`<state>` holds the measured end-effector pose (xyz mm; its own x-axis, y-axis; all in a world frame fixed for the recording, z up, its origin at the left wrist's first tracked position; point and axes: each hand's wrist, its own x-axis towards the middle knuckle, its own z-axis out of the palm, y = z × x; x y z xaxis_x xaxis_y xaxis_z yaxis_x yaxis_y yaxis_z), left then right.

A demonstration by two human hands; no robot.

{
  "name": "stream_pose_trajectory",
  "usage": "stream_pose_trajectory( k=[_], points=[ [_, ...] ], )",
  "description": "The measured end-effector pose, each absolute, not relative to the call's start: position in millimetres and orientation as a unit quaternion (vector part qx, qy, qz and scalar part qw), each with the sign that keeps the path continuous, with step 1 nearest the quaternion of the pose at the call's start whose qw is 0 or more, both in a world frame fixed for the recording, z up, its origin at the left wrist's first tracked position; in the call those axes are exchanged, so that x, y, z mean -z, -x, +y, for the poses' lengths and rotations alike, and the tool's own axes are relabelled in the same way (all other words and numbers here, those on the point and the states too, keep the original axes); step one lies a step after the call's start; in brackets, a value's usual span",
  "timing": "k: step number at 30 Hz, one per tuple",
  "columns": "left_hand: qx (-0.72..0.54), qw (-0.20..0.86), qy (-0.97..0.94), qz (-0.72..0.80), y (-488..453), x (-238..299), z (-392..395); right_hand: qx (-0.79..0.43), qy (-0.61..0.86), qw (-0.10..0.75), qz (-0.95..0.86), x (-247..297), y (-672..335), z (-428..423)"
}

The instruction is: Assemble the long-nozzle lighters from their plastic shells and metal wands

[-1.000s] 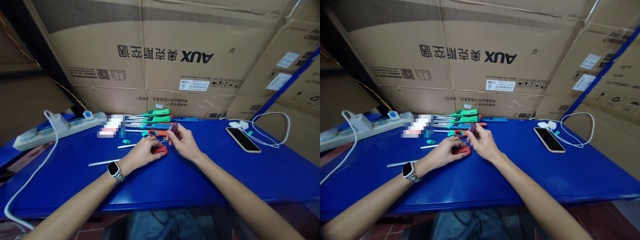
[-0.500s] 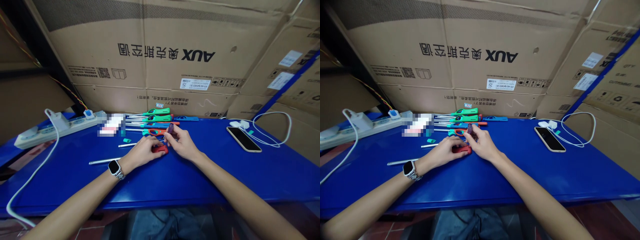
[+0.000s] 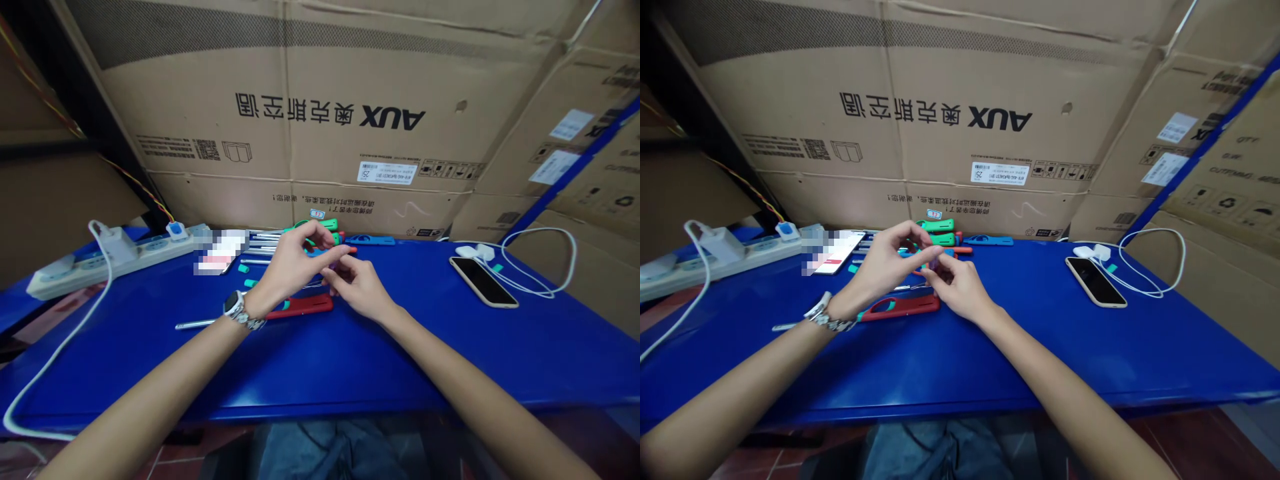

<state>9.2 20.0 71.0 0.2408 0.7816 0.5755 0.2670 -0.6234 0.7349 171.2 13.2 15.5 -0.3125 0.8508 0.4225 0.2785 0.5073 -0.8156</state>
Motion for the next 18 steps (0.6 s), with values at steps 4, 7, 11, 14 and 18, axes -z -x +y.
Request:
stream_pose_trajectory(
  k=[4,7,11,14,18],
  points=[
    [-0.533,0.29,-0.723,0.331,-20.1,-69.9,22.6,-0.328,0.381,0.451,-0.738,-14.0,-169.9,13.1],
    [-0.535,0.276,-0.729,0.327,-16.3,-67.5,20.8,-0.311,0.385,0.449,-0.744,-19.6,-169.5,11.9],
    [-0.527,0.262,-0.746,0.313,-10.2,-68.1,20.6,-0.343,0.354,0.459,-0.739,-33.8,-175.5,10.4],
    [-0.52,0.236,-0.766,0.294,-8.8,-69.0,22.6,-0.404,0.331,0.448,-0.725,-43.3,-181.7,8.9],
    [-0.489,0.249,-0.787,0.281,-7.8,-69.4,21.9,-0.388,0.335,0.455,-0.728,-47.7,-183.4,7.7]
  ],
)
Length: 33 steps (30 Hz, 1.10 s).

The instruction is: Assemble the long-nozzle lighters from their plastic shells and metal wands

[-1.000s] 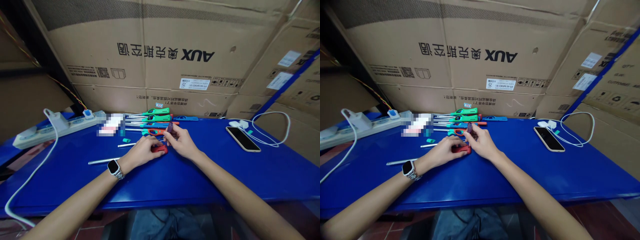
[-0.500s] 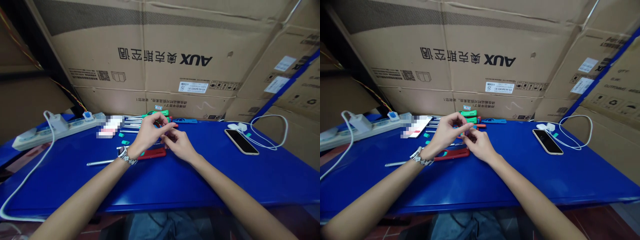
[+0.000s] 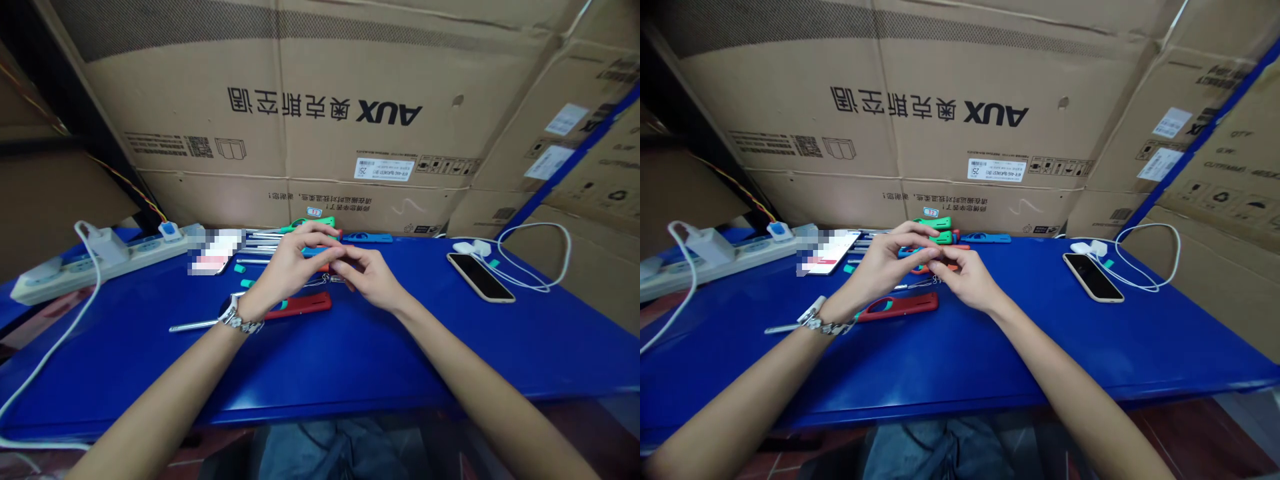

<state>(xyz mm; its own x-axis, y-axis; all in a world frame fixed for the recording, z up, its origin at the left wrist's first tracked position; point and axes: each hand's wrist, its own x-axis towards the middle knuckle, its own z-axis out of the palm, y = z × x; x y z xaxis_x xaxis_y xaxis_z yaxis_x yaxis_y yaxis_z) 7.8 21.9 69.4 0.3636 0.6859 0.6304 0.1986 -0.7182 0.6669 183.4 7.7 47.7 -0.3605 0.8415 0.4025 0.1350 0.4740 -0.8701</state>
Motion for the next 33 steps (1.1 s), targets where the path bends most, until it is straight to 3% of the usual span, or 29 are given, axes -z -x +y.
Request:
stream_pose_trajectory(
  k=[10,18,27,33],
  points=[
    [-0.559,0.244,-0.728,0.314,-22.0,-58.3,20.1,-0.341,0.385,0.537,-0.669,-35.4,-168.0,16.1],
    [-0.474,0.221,-0.801,0.291,-5.1,-61.2,21.6,-0.434,0.314,0.42,-0.733,-50.3,-183.7,7.4],
    [-0.566,0.247,-0.715,0.328,-19.2,-53.0,23.1,-0.37,0.362,0.53,-0.672,-24.6,-165.0,17.9],
    [-0.526,0.253,-0.76,0.286,-12.8,-59.0,20.5,-0.399,0.312,0.472,-0.722,-40.4,-173.0,9.7]
  ],
)
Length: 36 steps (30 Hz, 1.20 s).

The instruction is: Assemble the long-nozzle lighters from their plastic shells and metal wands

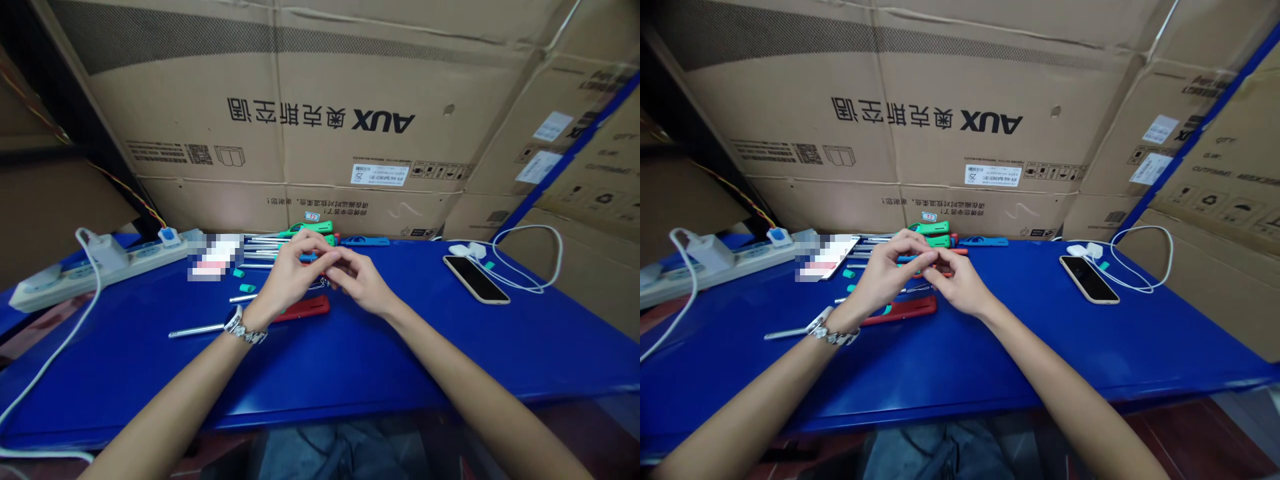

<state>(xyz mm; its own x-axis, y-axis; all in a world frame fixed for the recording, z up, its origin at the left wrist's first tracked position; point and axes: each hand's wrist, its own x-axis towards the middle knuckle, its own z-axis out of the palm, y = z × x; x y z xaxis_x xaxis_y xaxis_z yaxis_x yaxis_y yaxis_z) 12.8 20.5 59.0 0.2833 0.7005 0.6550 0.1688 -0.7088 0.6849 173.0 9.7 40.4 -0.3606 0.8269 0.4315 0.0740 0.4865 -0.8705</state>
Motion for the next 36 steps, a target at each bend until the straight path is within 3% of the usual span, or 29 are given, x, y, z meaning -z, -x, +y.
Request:
stream_pose_trajectory(
  k=[3,12,19,26,32,36],
  points=[
    [-0.5,0.245,-0.78,0.284,-9.5,-59.9,17.6,-0.404,0.319,0.456,-0.726,-45.5,-178.1,7.7],
    [-0.58,0.242,-0.716,0.305,-16.8,-57.4,19.1,-0.351,0.374,0.534,-0.672,-30.6,-163.4,15.7],
    [-0.524,0.232,-0.767,0.288,-5.2,-61.1,18.7,-0.446,0.296,0.475,-0.699,-44.7,-175.0,9.2],
    [-0.557,0.198,-0.741,0.318,7.1,-51.1,20.7,-0.338,0.345,0.527,-0.7,-37.3,-171.5,12.2],
    [-0.305,0.165,-0.856,0.384,25.1,-11.8,14.7,-0.168,0.348,0.529,-0.756,-38.0,-168.3,13.6],
    [-0.253,0.2,-0.869,0.375,21.3,1.2,9.7,-0.151,0.333,0.516,-0.774,-46.7,-168.1,6.7]
  ],
)
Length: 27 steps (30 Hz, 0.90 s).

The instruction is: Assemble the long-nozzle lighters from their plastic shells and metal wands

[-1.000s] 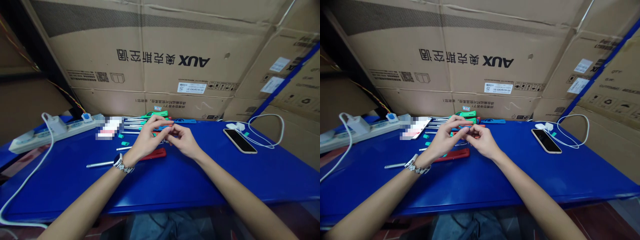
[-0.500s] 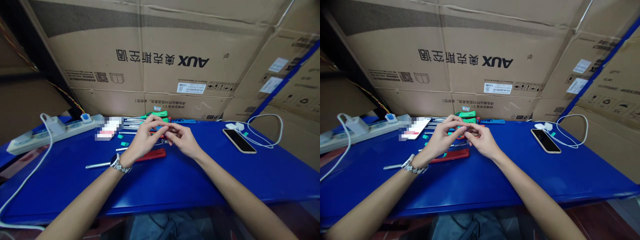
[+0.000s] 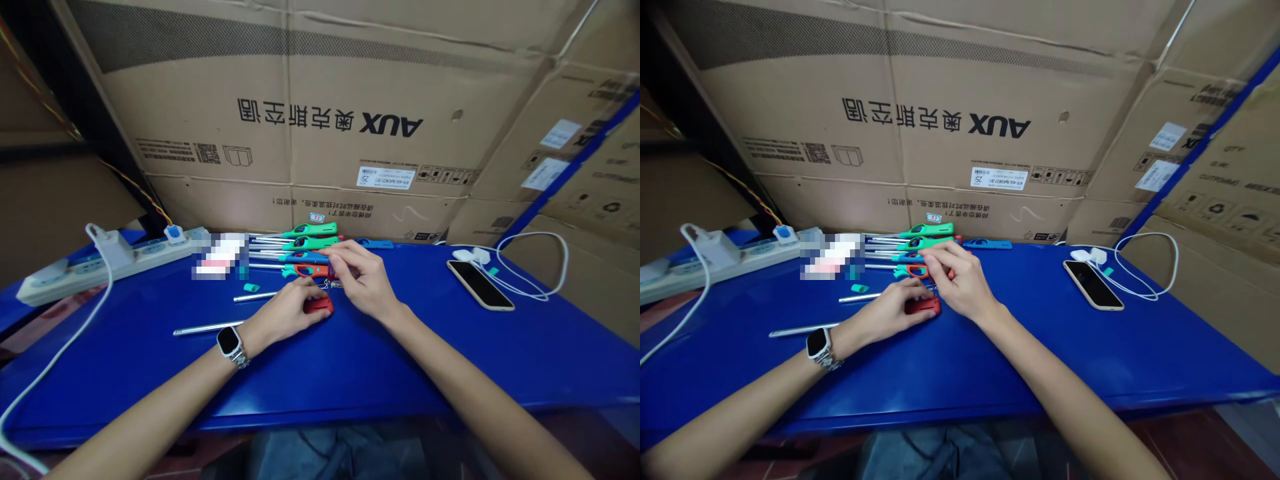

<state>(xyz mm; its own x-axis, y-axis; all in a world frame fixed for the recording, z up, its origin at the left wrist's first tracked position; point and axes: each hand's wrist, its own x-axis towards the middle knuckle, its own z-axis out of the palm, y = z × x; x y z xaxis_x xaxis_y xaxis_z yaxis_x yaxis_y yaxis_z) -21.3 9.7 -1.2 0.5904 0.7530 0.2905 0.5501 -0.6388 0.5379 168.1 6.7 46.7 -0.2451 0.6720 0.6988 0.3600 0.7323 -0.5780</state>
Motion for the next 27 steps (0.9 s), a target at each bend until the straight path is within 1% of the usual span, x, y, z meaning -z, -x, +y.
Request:
stream_pose_trajectory(
  k=[2,5,6,8,12,15,19,22,27],
  points=[
    [-0.26,0.229,-0.864,0.366,18.2,1.1,9.7,-0.229,0.337,0.513,-0.755,-51.0,-167.5,5.2],
    [-0.266,0.256,-0.853,0.368,16.2,-0.4,11.5,-0.385,0.344,0.506,-0.691,-56.0,-165.2,9.1],
    [-0.265,0.259,-0.851,0.371,16.1,-0.4,12.1,-0.422,0.345,0.505,-0.669,-57.2,-163.9,11.5],
    [-0.263,0.26,-0.849,0.377,16.5,0.3,13.0,-0.459,0.347,0.514,-0.636,-58.9,-160.7,16.1],
    [-0.261,0.249,-0.847,0.39,17.1,2.6,13.6,-0.473,0.35,0.537,-0.604,-57.9,-153.9,18.3],
    [-0.259,0.248,-0.847,0.392,16.9,3.2,13.7,-0.466,0.341,0.539,-0.613,-54.2,-154.2,14.4],
    [-0.255,0.253,-0.845,0.396,16.4,2.4,14.2,-0.472,0.304,0.506,-0.654,-52.9,-164.1,10.4],
    [-0.248,0.247,-0.845,0.403,16.8,1.4,15.1,-0.484,0.316,0.481,-0.66,-57.2,-169.6,10.9],
    [-0.233,0.256,-0.842,0.413,18.5,0.7,16.1,-0.472,0.335,0.518,-0.63,-60.9,-161.3,14.3]
  ],
)
